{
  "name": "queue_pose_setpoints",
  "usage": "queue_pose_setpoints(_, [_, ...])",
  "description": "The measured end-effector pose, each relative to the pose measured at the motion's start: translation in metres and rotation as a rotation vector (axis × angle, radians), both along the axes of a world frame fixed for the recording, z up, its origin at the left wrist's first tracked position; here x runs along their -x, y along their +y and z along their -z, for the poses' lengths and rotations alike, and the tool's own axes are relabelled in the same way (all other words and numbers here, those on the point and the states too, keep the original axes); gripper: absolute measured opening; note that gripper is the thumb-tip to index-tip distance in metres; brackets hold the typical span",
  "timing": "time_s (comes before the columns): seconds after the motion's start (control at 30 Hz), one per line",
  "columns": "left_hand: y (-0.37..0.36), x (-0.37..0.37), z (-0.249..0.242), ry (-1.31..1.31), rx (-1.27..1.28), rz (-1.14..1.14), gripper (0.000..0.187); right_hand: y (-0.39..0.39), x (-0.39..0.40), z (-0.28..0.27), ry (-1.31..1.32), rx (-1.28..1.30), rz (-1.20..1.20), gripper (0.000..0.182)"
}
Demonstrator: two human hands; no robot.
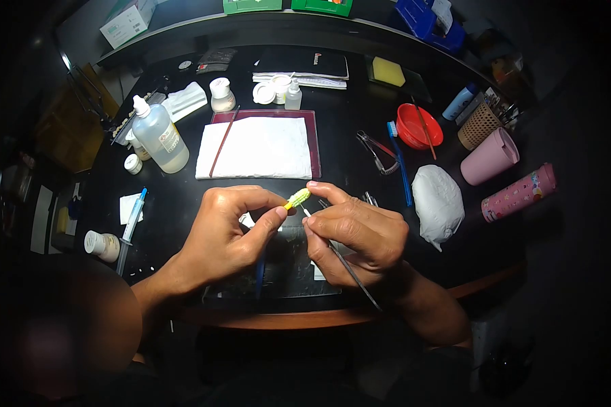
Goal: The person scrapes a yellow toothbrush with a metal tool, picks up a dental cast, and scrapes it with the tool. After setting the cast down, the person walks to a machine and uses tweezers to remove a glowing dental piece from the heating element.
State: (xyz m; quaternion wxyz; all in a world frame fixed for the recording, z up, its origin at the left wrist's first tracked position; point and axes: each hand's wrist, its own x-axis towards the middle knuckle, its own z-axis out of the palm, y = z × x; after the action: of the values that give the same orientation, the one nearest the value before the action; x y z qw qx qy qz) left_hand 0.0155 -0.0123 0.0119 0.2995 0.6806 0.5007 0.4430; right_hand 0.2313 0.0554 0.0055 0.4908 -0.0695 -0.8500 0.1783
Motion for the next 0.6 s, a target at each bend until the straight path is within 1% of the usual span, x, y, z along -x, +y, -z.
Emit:
queue_pose_setpoints(0.07, [-0.0009, -0.0001, -0.0020, -0.004, 0.011, 0.000, 0.015, -0.0008, 0.0007, 0.0008, 0.025, 0.010, -0.002, 0.018])
queue_pose_setpoints(0.17, [-0.0001, 0.0006, 0.0006, 0.007, -0.037, -0.001, 0.015, -0.0005, 0.0000, -0.0007, -0.007, 0.001, 0.003, 0.017])
queue_pose_setpoints(0.47, [-0.0010, 0.0003, -0.0025, 0.000, -0.009, -0.008, 0.014, -0.0002, -0.0011, -0.0012, -0.010, 0.002, 0.004, 0.018])
queue_pose_setpoints(0.6, [-0.0001, -0.0003, 0.0015, -0.007, -0.051, -0.003, 0.014, -0.0008, -0.0010, -0.0021, 0.003, 0.010, -0.002, 0.019])
